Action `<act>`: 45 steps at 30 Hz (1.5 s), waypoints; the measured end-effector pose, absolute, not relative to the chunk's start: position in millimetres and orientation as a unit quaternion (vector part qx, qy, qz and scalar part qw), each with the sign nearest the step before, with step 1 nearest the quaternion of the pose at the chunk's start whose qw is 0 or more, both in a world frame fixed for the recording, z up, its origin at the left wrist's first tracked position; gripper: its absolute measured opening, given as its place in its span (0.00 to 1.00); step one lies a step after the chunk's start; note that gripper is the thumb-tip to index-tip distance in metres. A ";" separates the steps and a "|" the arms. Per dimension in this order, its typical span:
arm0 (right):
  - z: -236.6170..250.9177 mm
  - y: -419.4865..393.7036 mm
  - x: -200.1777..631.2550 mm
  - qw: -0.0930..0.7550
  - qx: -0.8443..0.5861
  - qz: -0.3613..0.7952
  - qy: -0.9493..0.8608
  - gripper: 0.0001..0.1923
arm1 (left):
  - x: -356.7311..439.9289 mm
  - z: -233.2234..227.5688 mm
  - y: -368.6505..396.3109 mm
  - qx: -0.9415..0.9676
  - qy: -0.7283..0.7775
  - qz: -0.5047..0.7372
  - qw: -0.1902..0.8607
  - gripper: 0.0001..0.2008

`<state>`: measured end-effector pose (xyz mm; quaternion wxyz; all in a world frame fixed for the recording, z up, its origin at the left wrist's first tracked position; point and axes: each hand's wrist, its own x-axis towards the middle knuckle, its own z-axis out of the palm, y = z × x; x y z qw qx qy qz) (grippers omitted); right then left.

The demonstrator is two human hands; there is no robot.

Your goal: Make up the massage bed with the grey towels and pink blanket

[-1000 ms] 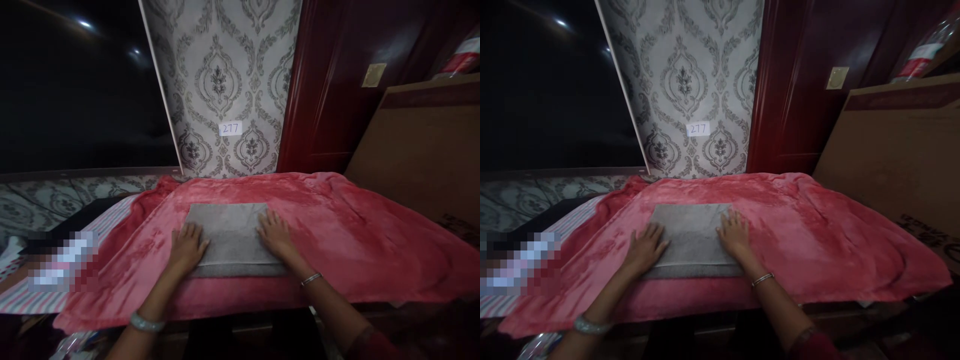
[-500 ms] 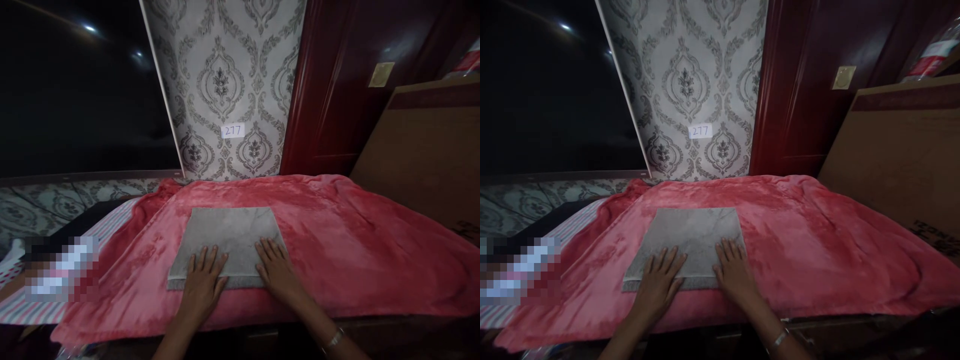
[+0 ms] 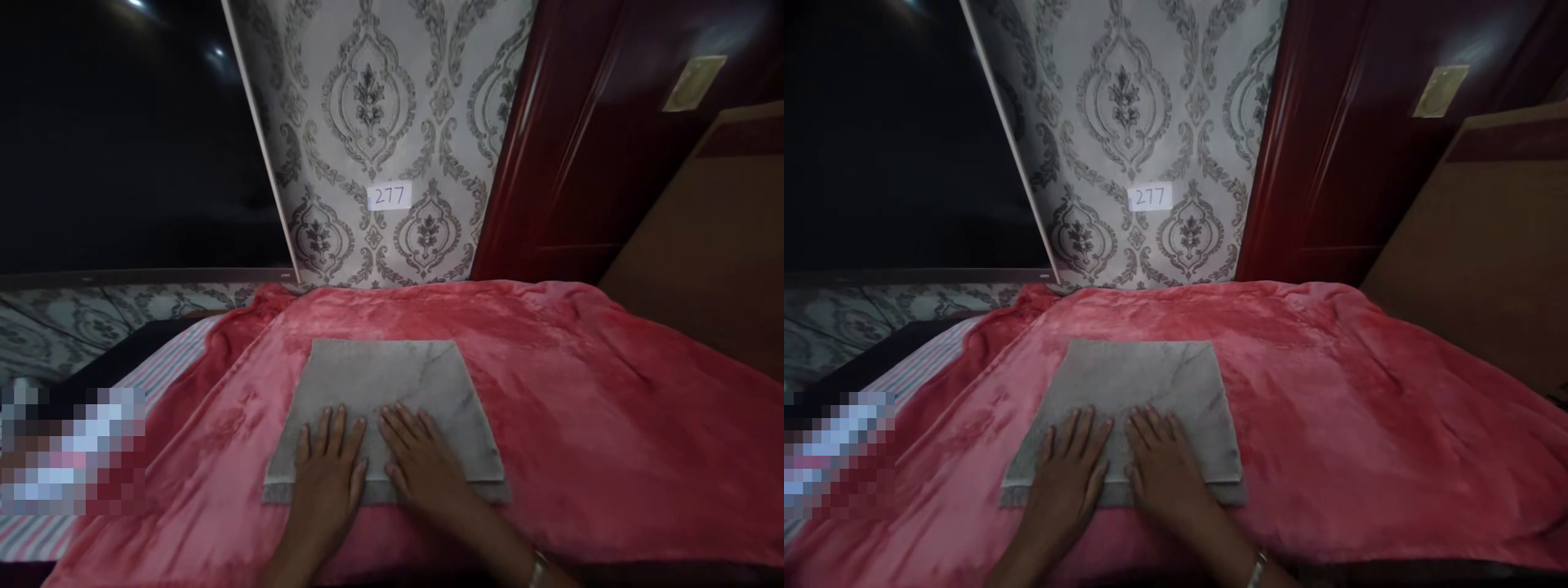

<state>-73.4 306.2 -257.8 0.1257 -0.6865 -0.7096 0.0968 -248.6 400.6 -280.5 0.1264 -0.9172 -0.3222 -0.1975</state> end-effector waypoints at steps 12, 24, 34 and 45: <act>-194.2 283.1 4.7 0.193 -0.723 0.088 -0.658 0.25 | -250.1 -212.6 442.3 -0.943 -0.309 -0.111 -0.062 0.23; -236.7 430.3 -13.0 0.156 -0.776 0.030 -0.610 0.28 | -142.3 -226.9 510.8 -0.911 -0.409 -0.056 0.020 0.28; -234.8 413.1 10.1 0.130 -0.831 0.023 -0.540 0.33 | -151.3 -224.8 514.2 -0.904 -0.424 -0.055 0.026 0.30; -265.0 325.5 40.2 0.165 -0.870 0.058 -0.461 0.33 | -251.8 -250.2 499.6 -0.877 -0.463 -0.120 -0.053 0.34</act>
